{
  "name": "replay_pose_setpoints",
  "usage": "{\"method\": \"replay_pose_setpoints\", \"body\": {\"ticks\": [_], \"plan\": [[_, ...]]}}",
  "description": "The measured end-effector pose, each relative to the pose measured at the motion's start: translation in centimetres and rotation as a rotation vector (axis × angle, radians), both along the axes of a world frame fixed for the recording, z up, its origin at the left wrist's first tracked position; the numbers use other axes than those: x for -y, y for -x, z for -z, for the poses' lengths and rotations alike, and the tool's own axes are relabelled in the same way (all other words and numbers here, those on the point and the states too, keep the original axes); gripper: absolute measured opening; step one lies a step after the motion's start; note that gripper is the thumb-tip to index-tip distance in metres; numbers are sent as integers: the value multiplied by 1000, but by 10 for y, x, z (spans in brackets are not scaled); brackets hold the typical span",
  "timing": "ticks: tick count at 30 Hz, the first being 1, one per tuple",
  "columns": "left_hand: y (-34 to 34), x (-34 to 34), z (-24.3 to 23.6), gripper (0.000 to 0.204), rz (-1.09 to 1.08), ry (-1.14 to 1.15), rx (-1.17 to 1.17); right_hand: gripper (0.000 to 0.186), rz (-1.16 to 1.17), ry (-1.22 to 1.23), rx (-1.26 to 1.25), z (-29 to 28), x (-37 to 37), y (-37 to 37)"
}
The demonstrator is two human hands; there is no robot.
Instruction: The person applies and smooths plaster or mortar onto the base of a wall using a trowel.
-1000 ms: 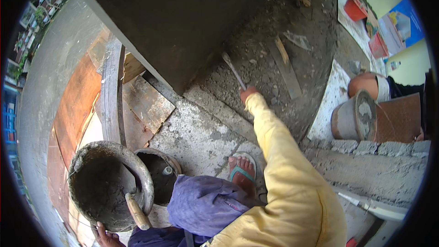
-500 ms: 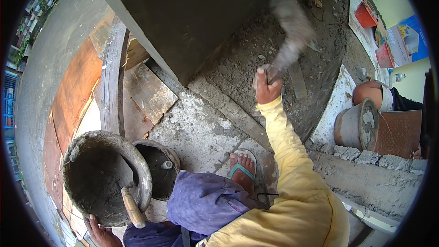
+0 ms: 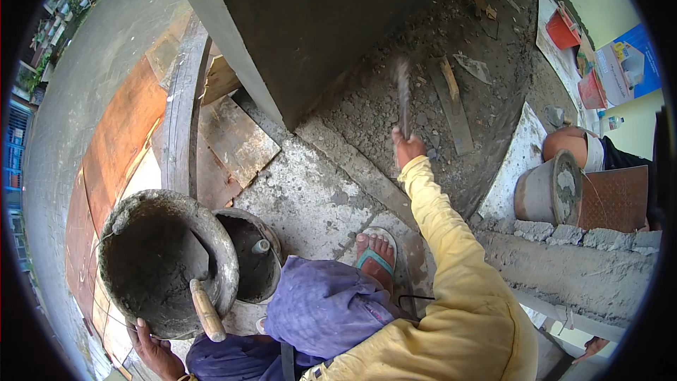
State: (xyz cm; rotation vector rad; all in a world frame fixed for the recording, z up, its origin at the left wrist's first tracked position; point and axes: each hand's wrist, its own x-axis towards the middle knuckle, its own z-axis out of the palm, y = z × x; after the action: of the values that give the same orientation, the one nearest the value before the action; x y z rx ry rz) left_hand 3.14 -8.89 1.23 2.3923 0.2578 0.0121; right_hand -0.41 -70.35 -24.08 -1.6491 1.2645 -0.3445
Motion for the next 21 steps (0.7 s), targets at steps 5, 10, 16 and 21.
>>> {"method": "replay_pose_setpoints", "body": {"ticks": [5, 10, 16, 21], "plan": [[-9, 25, -12, 44, -426, 493, -62, 44, -174, 264, 743, -105, 16, -24], [-6, 47, -15, 45, -420, 467, -32, 32, -211, 572, 591, -20, 15, -42], [-4, 57, -12, 49, -357, 420, 67, 52, -277, -233, -408, 112, 4, -1], [-4, 52, -16, 49, -342, 346, 41, 44, -216, 98, -283, 47, -22, 23]]}}
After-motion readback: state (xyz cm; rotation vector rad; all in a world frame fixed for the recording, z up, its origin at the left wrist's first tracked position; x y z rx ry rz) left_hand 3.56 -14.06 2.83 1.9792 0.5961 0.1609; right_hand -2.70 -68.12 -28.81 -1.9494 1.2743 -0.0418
